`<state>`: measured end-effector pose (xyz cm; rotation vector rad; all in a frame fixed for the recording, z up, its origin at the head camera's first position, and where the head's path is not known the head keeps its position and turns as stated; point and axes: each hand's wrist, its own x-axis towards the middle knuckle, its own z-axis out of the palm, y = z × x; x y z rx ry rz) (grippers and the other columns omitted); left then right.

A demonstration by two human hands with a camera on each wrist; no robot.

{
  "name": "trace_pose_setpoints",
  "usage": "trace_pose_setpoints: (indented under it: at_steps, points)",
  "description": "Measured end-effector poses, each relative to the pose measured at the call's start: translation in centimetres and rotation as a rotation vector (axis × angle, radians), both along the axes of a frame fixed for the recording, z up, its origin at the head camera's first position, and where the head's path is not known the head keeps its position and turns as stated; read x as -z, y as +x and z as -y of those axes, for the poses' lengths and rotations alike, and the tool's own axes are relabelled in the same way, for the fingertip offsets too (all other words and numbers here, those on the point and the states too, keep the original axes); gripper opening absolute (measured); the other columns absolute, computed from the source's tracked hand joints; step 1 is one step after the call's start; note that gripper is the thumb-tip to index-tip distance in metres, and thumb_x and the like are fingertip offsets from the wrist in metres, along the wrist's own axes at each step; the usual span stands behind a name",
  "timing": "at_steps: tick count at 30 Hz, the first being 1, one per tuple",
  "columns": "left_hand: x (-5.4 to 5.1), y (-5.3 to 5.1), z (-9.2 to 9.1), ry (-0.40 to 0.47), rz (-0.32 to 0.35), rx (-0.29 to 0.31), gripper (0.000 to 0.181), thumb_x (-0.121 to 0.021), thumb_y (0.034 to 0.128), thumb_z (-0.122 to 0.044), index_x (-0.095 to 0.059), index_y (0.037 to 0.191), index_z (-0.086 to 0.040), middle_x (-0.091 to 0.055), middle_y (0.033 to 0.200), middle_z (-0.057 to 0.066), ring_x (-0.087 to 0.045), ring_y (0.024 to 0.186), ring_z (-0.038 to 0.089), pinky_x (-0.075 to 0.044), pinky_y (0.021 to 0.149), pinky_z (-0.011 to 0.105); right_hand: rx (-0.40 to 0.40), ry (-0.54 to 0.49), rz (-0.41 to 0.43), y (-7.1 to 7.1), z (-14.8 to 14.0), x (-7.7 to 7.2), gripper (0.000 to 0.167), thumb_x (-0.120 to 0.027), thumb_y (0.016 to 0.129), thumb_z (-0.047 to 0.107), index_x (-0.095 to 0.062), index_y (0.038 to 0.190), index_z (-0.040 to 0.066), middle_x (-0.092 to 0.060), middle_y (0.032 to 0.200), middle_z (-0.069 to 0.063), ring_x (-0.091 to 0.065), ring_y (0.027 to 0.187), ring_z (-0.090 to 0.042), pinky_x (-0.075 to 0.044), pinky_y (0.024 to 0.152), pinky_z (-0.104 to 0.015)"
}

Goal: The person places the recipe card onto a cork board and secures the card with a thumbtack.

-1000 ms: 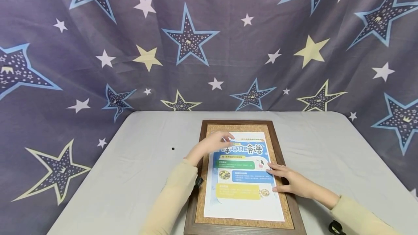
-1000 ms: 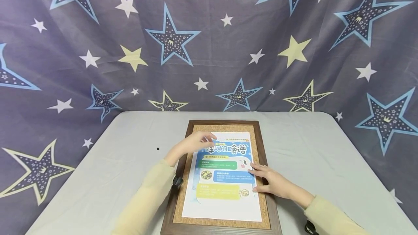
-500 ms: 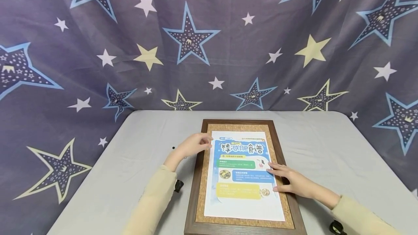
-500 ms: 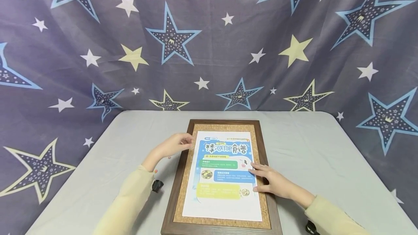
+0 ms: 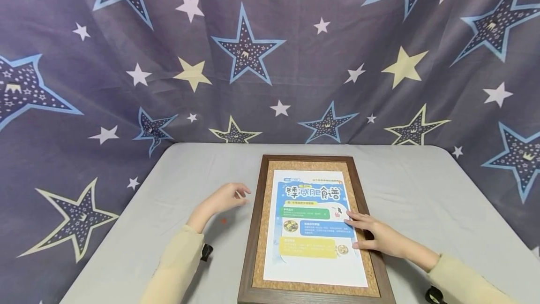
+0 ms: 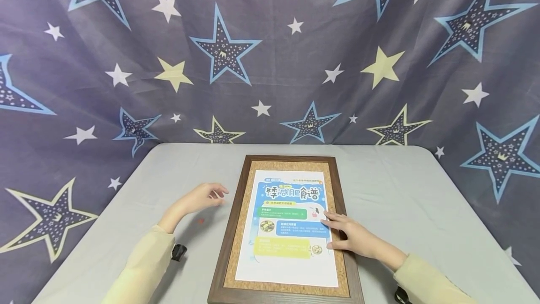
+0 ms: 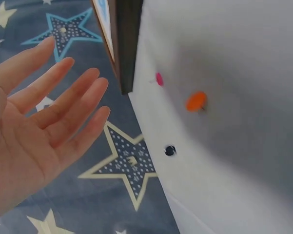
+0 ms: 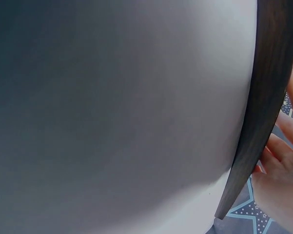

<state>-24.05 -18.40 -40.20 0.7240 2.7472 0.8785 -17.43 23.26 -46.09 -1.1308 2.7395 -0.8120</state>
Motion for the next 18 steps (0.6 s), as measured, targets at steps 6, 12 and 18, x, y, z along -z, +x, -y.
trace_pose_setpoints:
  at_steps: [6,12,18]
  points:
    - [0.6,0.6,1.4,-0.029,0.008,0.007,0.024,-0.061,0.0806,-0.008,-0.06,0.1,0.005,-0.061,0.085,0.009,-0.057,0.077,0.021,-0.047,0.068,0.03,0.004,-0.004,-0.019,0.0,0.0,0.1,0.059,-0.061,0.08,0.037,-0.049,0.123,-0.002,-0.039,0.131,-0.026,-0.035,0.116,-0.045,-0.034,0.086,-0.056]
    - [1.1,1.3,2.6,-0.039,0.041,0.009,0.02,-0.063,0.078,-0.005,-0.061,0.096,0.003,-0.061,0.086,0.01,-0.056,0.076,0.02,-0.046,0.066,0.027,0.001,-0.008,-0.036,0.1,0.1,0.0,0.058,-0.061,0.08,0.036,-0.05,0.122,-0.003,-0.039,0.13,-0.026,-0.035,0.116,-0.045,-0.035,0.085,-0.055]
    - [1.4,2.1,3.4,-0.057,0.09,-0.03,0.02,-0.065,0.0756,-0.003,-0.06,0.094,0.002,-0.06,0.083,0.008,-0.058,0.077,0.02,-0.048,0.07,0.033,-0.006,-0.007,-0.032,0.1,0.1,-0.1,0.058,-0.061,0.08,0.035,-0.05,0.122,-0.003,-0.039,0.13,-0.026,-0.035,0.116,-0.045,-0.035,0.085,-0.055]
